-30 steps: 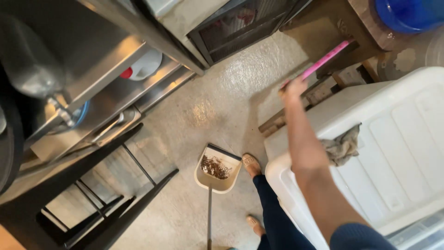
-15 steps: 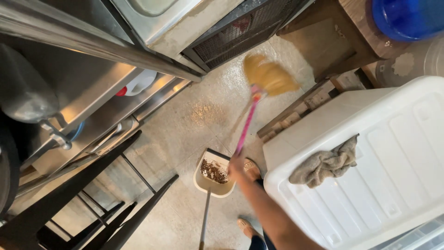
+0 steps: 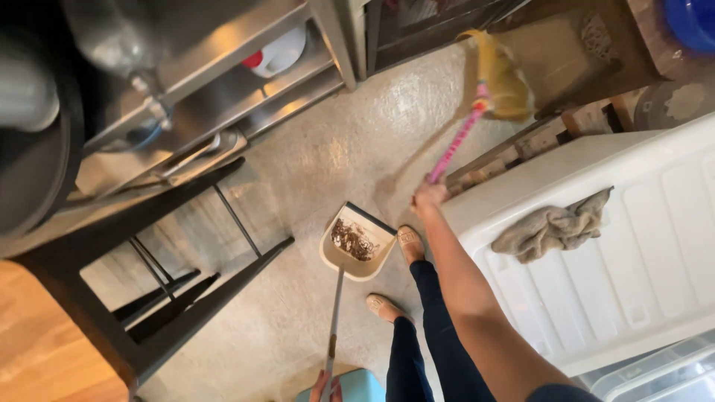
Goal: Sweep the floor using a broom and dustpan while moving furniture to reach all areas
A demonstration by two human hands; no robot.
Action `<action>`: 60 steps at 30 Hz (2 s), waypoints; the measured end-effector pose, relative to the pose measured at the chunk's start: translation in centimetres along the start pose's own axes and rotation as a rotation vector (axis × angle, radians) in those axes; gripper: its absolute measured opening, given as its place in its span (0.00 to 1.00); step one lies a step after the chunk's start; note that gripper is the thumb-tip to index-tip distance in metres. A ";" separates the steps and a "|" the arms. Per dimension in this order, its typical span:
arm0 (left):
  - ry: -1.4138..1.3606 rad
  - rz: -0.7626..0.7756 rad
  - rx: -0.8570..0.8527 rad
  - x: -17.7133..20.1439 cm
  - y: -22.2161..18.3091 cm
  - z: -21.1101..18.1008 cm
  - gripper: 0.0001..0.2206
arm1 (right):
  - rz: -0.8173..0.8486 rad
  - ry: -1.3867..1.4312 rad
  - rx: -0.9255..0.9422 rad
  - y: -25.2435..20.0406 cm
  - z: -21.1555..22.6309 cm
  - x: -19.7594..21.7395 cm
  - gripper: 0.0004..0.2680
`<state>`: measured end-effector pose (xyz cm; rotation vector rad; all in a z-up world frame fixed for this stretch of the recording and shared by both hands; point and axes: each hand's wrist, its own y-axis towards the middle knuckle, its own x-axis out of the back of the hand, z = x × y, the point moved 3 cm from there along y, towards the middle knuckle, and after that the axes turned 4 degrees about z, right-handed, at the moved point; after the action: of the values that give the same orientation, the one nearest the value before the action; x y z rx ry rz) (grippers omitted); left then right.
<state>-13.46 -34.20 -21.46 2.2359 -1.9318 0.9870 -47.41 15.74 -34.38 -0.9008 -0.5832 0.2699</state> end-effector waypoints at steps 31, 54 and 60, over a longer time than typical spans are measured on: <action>-0.235 -0.345 0.458 12.3 -9.0 -0.2 0.06 | 0.753 -1.590 0.656 -17.9 -27.5 8.7 0.28; 0.038 -0.272 0.247 17.8 -3.9 -1.1 0.05 | 0.549 -0.941 0.031 -30.9 -44.3 21.7 0.26; 0.087 -0.237 0.228 19.6 -3.5 1.1 0.08 | 0.810 -1.263 0.384 -30.7 -35.5 34.7 0.23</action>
<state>-9.27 -51.12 -11.80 2.4199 -1.5430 1.2982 0.87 -10.23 -14.32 -0.4554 -1.2322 1.6962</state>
